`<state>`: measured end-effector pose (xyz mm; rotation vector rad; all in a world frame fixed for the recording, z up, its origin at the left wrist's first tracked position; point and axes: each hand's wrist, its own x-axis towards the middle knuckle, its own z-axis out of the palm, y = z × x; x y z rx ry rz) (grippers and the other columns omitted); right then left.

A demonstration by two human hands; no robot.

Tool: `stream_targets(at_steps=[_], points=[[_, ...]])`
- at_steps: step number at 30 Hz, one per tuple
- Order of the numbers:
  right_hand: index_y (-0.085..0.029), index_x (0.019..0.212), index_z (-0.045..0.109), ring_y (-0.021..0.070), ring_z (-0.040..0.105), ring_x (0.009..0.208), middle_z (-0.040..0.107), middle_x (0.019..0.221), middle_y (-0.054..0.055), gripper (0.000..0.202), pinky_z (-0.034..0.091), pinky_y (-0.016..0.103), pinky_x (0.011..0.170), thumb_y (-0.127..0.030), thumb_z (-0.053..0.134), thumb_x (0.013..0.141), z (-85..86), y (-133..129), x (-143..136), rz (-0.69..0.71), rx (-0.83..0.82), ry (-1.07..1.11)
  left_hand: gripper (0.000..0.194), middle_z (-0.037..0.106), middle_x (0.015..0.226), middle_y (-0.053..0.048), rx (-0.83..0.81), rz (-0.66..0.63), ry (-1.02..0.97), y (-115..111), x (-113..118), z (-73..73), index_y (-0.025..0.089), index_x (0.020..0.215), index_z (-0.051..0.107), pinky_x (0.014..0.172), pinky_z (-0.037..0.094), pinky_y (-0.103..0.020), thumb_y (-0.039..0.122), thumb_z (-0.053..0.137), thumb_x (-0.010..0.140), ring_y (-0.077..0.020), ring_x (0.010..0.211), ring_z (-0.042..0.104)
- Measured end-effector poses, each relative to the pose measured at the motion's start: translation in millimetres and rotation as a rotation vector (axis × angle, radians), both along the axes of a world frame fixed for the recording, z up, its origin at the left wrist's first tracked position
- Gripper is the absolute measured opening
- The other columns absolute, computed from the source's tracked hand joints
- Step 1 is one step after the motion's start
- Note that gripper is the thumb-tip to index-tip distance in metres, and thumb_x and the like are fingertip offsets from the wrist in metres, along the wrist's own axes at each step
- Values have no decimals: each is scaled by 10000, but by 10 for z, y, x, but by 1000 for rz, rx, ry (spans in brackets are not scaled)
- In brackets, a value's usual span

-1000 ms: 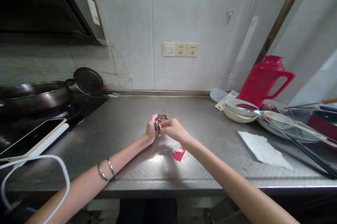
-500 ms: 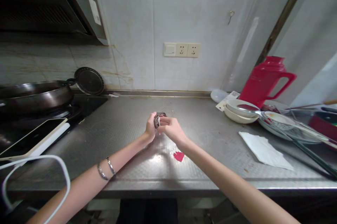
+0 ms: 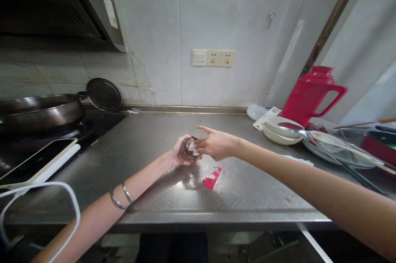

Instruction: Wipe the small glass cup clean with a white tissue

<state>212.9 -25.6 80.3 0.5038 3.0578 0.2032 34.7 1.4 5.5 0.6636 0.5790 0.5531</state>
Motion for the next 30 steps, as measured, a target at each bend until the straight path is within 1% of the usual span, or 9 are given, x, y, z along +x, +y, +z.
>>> stream_targets(at_steps=[4, 8, 10, 13, 16, 20, 24, 27, 30], points=[[-221, 1027, 629, 194, 452, 1246, 639, 1174, 22, 533, 155, 444, 1115, 37, 632, 560, 126, 111, 15, 179, 10, -75, 429, 663, 643, -187, 50, -257, 63, -19, -19, 9, 87, 816, 602, 287, 208, -196, 448, 371, 797, -247, 486, 616], [-197, 1094, 596, 217, 389, 1293, 608, 1228, 37, 606, 101, 447, 1129, 25, 688, 537, 170, 159, -12, 260, 97, -181, 402, 655, 636, -176, 32, -365, 58, -27, -15, 1, 110, 806, 581, 283, 191, -195, 463, 388, 803, -238, 464, 611], [-180, 1062, 610, 228, 401, 1278, 610, 1224, 46, 538, 106, 452, 1127, 14, 675, 564, 161, 145, -14, 237, 137, -180, 431, 654, 636, -179, 44, -307, 56, -7, -16, -21, 110, 805, 580, 282, 182, -191, 488, 371, 800, -245, 473, 617], [-213, 976, 640, 225, 453, 1211, 629, 1194, 19, 437, 163, 469, 1107, 17, 616, 606, 127, 82, -7, 111, 135, -49, 487, 664, 662, -191, 92, -169, 49, 44, -26, -40, 96, 822, 596, 288, 174, -186, 506, 333, 798, -249, 482, 621], [-235, 851, 663, 212, 491, 1140, 690, 1030, 4, 346, 224, 453, 1083, 16, 561, 636, 92, -16, -43, -13, 112, 90, 469, 668, 643, -172, 137, -53, 35, 84, -22, -27, 102, 829, 611, 300, 226, -203, 474, 329, 791, -244, 462, 616], [-210, 708, 666, 223, 545, 1034, 695, 766, 32, 219, 199, 428, 1097, -35, 558, 636, 49, -132, -180, -30, 173, 77, 413, 646, 566, -128, 139, 77, 38, 84, 19, -9, 107, 783, 619, 305, 277, -230, 418, 348, 771, -235, 428, 603], [-179, 654, 675, 209, 609, 777, 685, 695, 53, 147, 259, 407, 1066, -94, 562, 617, -50, -177, -325, -141, 176, 35, 373, 596, 489, -75, 133, 202, 82, 42, 52, -19, 120, 765, 609, 275, 220, -222, 412, 375, 762, -209, 359, 546], [-150, 652, 679, 208, 619, 684, 676, 645, 86, 133, 377, 385, 955, -130, 548, 643, -143, -184, -422, -310, 140, 7, 328, 542, 445, -34, 92, 336, 90, 15, 73, -44, 144, 707, 577, 272, 209, -222, 398, 380, 770, -167, 305, 471], [-145, 685, 680, 220, 625, 658, 685, 685, 116, 139, 454, 328, 688, -164, 543, 663, -201, -183, -528, -532, 41, 109, 316, 489, 413, -8, 72, 453, 99, 9, 96, -87, 164, 653, 540, 275, 190, -218, 399, 372, 781, -140, 286, 425]])
